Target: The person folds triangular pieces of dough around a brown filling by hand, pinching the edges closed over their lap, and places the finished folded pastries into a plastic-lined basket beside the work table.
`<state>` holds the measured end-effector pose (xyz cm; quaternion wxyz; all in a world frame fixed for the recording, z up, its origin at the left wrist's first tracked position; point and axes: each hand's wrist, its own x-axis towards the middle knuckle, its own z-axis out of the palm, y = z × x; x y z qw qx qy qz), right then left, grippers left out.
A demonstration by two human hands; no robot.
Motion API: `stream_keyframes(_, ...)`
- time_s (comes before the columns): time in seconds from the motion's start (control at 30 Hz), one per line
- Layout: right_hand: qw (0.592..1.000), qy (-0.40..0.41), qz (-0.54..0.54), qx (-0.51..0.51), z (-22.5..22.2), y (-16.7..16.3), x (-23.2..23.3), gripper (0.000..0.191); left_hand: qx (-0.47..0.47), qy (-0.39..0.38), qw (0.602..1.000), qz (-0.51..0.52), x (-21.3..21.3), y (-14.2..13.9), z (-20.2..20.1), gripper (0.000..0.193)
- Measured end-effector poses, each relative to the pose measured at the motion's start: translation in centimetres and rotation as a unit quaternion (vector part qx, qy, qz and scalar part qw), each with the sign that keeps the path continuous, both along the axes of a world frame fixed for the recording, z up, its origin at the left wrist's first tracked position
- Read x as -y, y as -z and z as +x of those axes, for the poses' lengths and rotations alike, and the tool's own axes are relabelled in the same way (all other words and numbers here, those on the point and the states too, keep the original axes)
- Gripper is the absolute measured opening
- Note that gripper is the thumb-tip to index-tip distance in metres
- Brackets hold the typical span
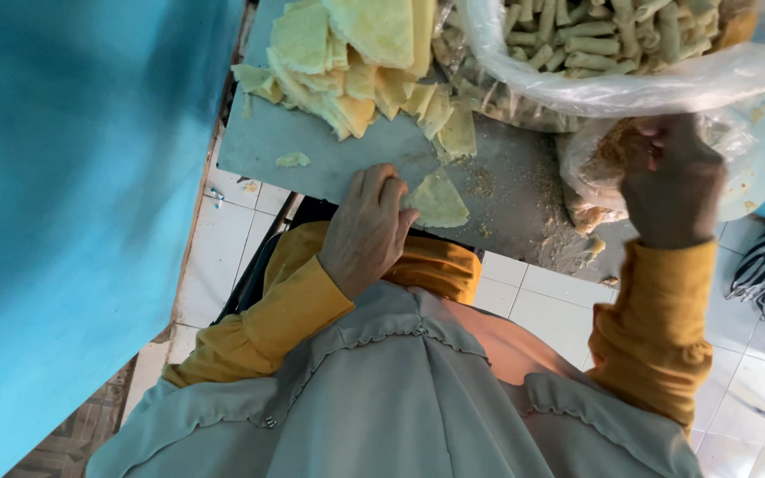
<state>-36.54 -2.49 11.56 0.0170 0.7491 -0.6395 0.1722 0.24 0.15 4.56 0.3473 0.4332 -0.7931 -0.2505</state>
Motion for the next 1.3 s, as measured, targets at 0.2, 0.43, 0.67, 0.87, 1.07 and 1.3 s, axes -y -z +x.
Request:
stream_keyframes(0.2, 0.946, -0.043, 0.152, 0.284, 7.9, -0.5, -2.5, 0.022, 0.002, -0.005, 1.0, 0.013, 0.2, 0.0, -0.1, 0.02)
stream_keyframes(0.43, 0.956, -0.259, 0.016, 0.136, 17.6, 4.0, -3.2, 0.024, 0.02, -0.022, 0.999, 0.013, 0.1, 0.0, 0.0, 0.018)
stream_keyframes(0.67, 0.982, -0.171, -0.04, 0.073, 16.6, 4.0, -6.4, 0.031, 0.0, -0.014, 0.999, 0.035, 0.0, 0.3, -0.1, 0.018)
stream_keyframes(0.87, 0.977, -0.015, 0.058, 0.202, 16.8, 5.0, -6.3, 0.026, -0.042, -0.018, 0.998, 0.049, -0.4, 0.5, -0.5, 0.016)
stream_keyframes(1.07, 0.982, -0.064, 0.07, 0.163, 17.2, 3.8, -5.5, 0.039, -0.109, 0.019, 0.99, 0.093, -0.9, 0.4, -0.3, 0.019)
stream_keyframes(1.3, 0.951, -0.092, 0.116, 0.272, 17.3, 2.3, -5.5, 0.039, -0.063, 0.071, 0.995, 0.036, -1.9, 0.7, 0.1, 0.049)
